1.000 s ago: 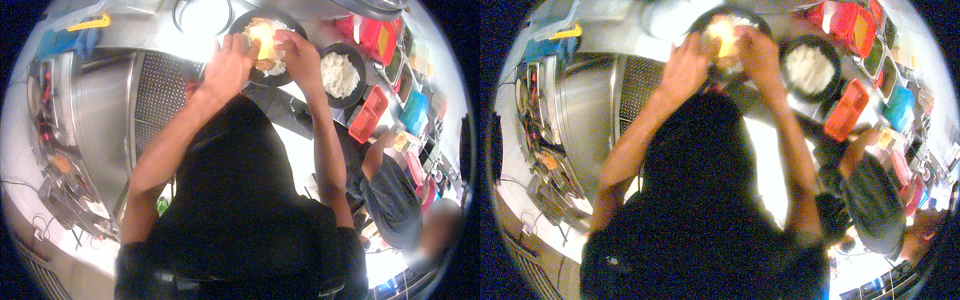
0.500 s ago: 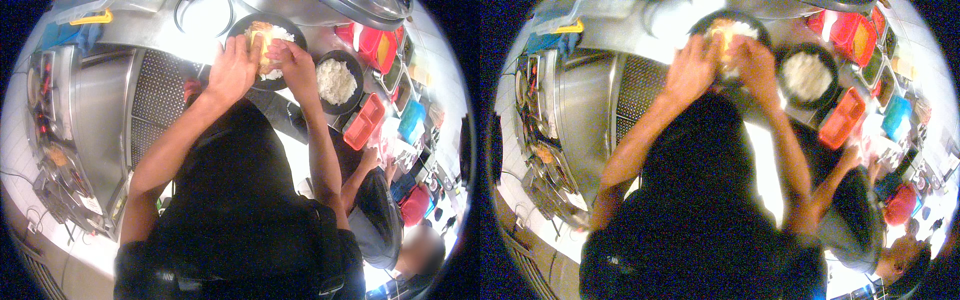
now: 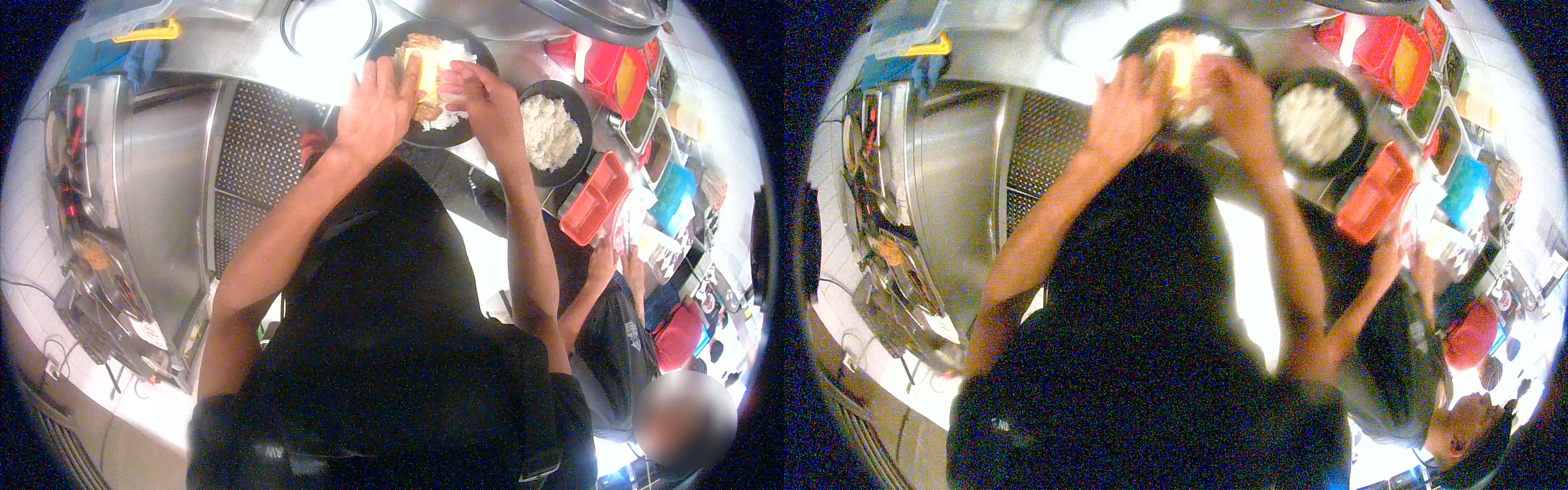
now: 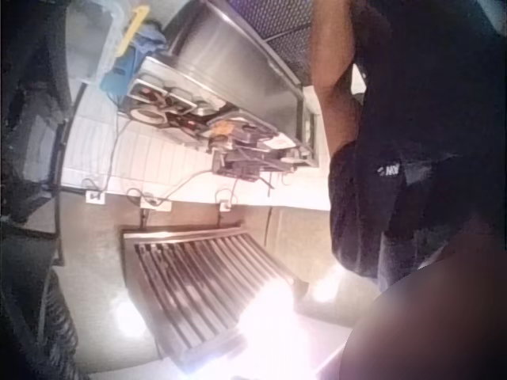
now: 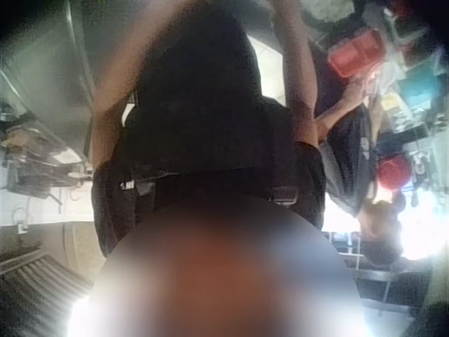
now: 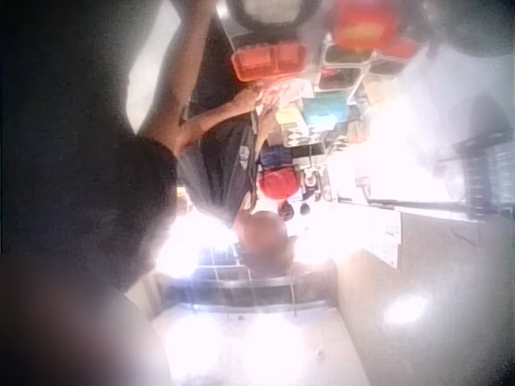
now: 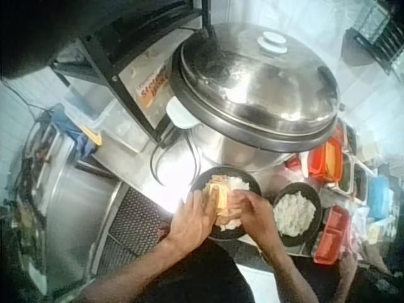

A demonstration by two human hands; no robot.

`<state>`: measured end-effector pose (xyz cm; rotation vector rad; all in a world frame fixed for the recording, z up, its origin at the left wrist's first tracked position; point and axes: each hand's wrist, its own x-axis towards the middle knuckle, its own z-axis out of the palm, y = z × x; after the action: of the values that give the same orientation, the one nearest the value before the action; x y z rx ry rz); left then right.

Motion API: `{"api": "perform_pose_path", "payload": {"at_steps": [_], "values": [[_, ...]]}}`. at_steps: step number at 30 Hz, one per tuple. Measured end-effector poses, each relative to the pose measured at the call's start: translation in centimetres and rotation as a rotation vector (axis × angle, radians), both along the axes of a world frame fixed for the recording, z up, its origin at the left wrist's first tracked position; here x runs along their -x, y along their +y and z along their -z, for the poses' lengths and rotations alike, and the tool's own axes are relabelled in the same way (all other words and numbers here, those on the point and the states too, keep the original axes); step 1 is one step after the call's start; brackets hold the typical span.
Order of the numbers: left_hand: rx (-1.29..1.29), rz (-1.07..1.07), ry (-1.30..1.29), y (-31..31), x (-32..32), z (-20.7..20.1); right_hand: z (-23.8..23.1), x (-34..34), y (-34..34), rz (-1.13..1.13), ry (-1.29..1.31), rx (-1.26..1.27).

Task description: The person stirs a simmering sauce in a pan, scoops rice into bowls, and assembles a meal by placing cooked meat and sauce over rice. They add a slice of cheese on top and pour additional sauce over the dish.

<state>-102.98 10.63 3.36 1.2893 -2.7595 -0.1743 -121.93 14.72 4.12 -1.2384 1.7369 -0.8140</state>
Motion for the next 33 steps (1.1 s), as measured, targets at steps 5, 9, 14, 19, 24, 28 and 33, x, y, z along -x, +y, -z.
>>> {"api": "perform_pose_path", "payload": {"at_steps": [5,9,14,19,24,28,33], "values": [[-0.032,0.008,0.039,0.0,0.1,0.0,-0.4,1.2,0.1,0.008,-0.049,-0.026],[-0.028,-0.004,0.037,0.0,0.1,0.1,-1.0,1.7,-0.1,0.053,-0.121,-0.076],[-0.046,-0.023,0.049,0.1,0.1,-0.2,-2.3,1.2,-0.4,0.078,-0.200,-0.092],[-0.134,-0.047,0.101,0.0,0.2,-1.3,0.3,1.4,0.3,-0.040,-0.153,0.010],[-0.161,0.049,0.077,-0.6,-0.3,-1.5,0.1,0.8,0.0,-0.052,-0.059,0.019],[-0.070,0.086,-0.028,-1.0,0.0,-1.1,-0.7,-0.3,0.0,-0.047,-0.060,0.080],[-0.029,0.095,-0.104,-1.7,0.2,-1.3,-2.4,-1.5,-0.1,0.005,-0.101,0.036]]}}
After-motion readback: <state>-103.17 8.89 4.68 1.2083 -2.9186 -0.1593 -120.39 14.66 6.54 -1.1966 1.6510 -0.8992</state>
